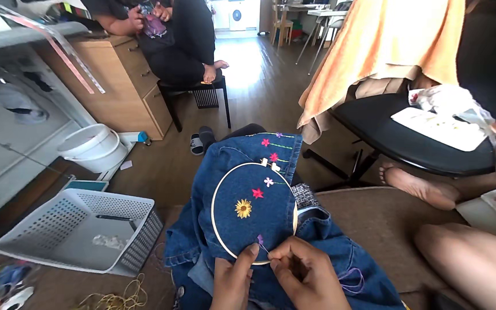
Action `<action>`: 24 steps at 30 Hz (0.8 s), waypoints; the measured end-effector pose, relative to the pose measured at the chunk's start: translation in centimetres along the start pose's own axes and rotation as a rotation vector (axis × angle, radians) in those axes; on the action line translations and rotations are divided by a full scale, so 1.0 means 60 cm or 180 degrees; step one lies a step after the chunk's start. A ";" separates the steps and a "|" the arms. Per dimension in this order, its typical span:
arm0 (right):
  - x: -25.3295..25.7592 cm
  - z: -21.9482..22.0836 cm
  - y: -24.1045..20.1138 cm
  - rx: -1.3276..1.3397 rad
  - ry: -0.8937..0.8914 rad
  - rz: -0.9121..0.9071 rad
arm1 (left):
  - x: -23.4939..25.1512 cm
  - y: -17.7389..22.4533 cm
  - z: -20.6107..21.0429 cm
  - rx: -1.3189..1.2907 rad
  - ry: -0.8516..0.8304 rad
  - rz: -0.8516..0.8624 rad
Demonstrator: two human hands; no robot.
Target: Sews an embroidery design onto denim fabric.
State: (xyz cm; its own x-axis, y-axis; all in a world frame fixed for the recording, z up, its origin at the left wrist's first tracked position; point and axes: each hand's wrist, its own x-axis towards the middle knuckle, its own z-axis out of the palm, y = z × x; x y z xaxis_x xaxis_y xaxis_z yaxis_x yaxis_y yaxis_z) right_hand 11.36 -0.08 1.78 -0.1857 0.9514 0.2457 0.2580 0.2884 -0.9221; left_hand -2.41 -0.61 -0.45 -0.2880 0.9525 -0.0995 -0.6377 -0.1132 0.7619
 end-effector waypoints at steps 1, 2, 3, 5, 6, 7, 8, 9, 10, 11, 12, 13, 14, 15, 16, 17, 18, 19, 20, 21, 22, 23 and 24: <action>0.000 0.000 0.000 -0.0001 -0.0011 0.0002 | 0.000 -0.001 -0.001 0.0010 -0.0007 0.0007; 0.000 0.000 0.000 -0.0002 -0.0014 -0.0003 | 0.000 -0.001 -0.001 0.0023 -0.0011 0.0009; 0.001 0.000 0.001 -0.0002 -0.0010 -0.0016 | 0.001 -0.001 -0.001 0.0031 -0.0009 0.0012; 0.001 0.001 0.001 -0.0003 -0.0002 -0.0034 | 0.001 -0.002 -0.002 0.0031 -0.0010 0.0022; 0.001 0.000 0.001 -0.0004 -0.0005 -0.0033 | 0.001 -0.002 -0.002 0.0021 -0.0011 0.0030; 0.002 0.000 0.001 -0.0007 -0.0005 -0.0028 | 0.001 -0.003 -0.002 0.0011 -0.0023 0.0043; 0.002 0.000 0.000 -0.0014 -0.0006 -0.0027 | 0.001 -0.003 -0.003 0.0002 -0.0043 0.0056; 0.003 0.000 0.000 -0.0022 -0.0006 -0.0030 | 0.001 -0.003 -0.004 -0.0002 -0.0055 0.0073; 0.003 0.000 0.000 -0.0025 -0.0004 -0.0036 | 0.001 -0.003 -0.004 0.0003 -0.0051 0.0091; 0.004 0.000 0.000 -0.0033 -0.0002 -0.0041 | 0.002 -0.004 -0.004 0.0011 -0.0052 0.0106; 0.004 0.000 -0.001 -0.0039 0.0005 -0.0042 | 0.002 -0.004 -0.004 0.0023 -0.0061 0.0120; 0.004 0.000 -0.001 -0.0042 0.0008 -0.0037 | 0.002 -0.005 -0.004 0.0023 -0.0070 0.0140; 0.004 0.000 -0.001 -0.0041 0.0009 -0.0032 | 0.002 -0.005 -0.005 0.0027 -0.0084 0.0158; 0.004 0.000 -0.002 -0.0037 0.0005 -0.0029 | 0.002 -0.006 -0.005 0.0030 -0.0095 0.0169; 0.004 -0.001 -0.002 -0.0034 0.0000 -0.0029 | 0.001 -0.006 -0.005 0.0035 -0.0091 0.0177; 0.004 -0.001 -0.002 -0.0032 -0.0001 -0.0028 | 0.001 -0.006 -0.005 0.0047 -0.0085 0.0180; 0.004 -0.001 -0.002 -0.0037 -0.0001 -0.0027 | 0.000 -0.006 -0.005 0.0064 -0.0087 0.0183; 0.004 -0.001 -0.002 -0.0041 -0.0009 -0.0024 | 0.000 -0.006 -0.005 0.0075 -0.0093 0.0184; 0.004 -0.001 -0.002 -0.0043 -0.0018 -0.0021 | 0.000 -0.006 -0.006 0.0079 -0.0097 0.0188; 0.004 -0.002 -0.002 -0.0046 -0.0028 -0.0018 | 0.000 -0.007 -0.006 0.0075 -0.0101 0.0198; 0.004 -0.002 -0.002 -0.0045 -0.0032 -0.0020 | 0.000 -0.007 -0.006 0.0077 -0.0101 0.0206; 0.004 -0.002 -0.003 -0.0042 -0.0035 -0.0022 | 0.000 -0.008 -0.006 0.0074 -0.0099 0.0214; 0.005 -0.001 -0.003 -0.0036 -0.0030 -0.0031 | 0.001 -0.008 -0.007 0.0069 -0.0099 0.0230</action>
State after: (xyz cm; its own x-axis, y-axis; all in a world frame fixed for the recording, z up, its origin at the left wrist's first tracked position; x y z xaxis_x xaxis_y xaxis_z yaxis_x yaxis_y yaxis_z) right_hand 11.34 0.14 2.00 -0.1971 0.9475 0.2517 0.2667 0.2989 -0.9162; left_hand -2.42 -0.65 -1.06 -0.3101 0.9504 -0.0242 -0.6003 -0.1760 0.7802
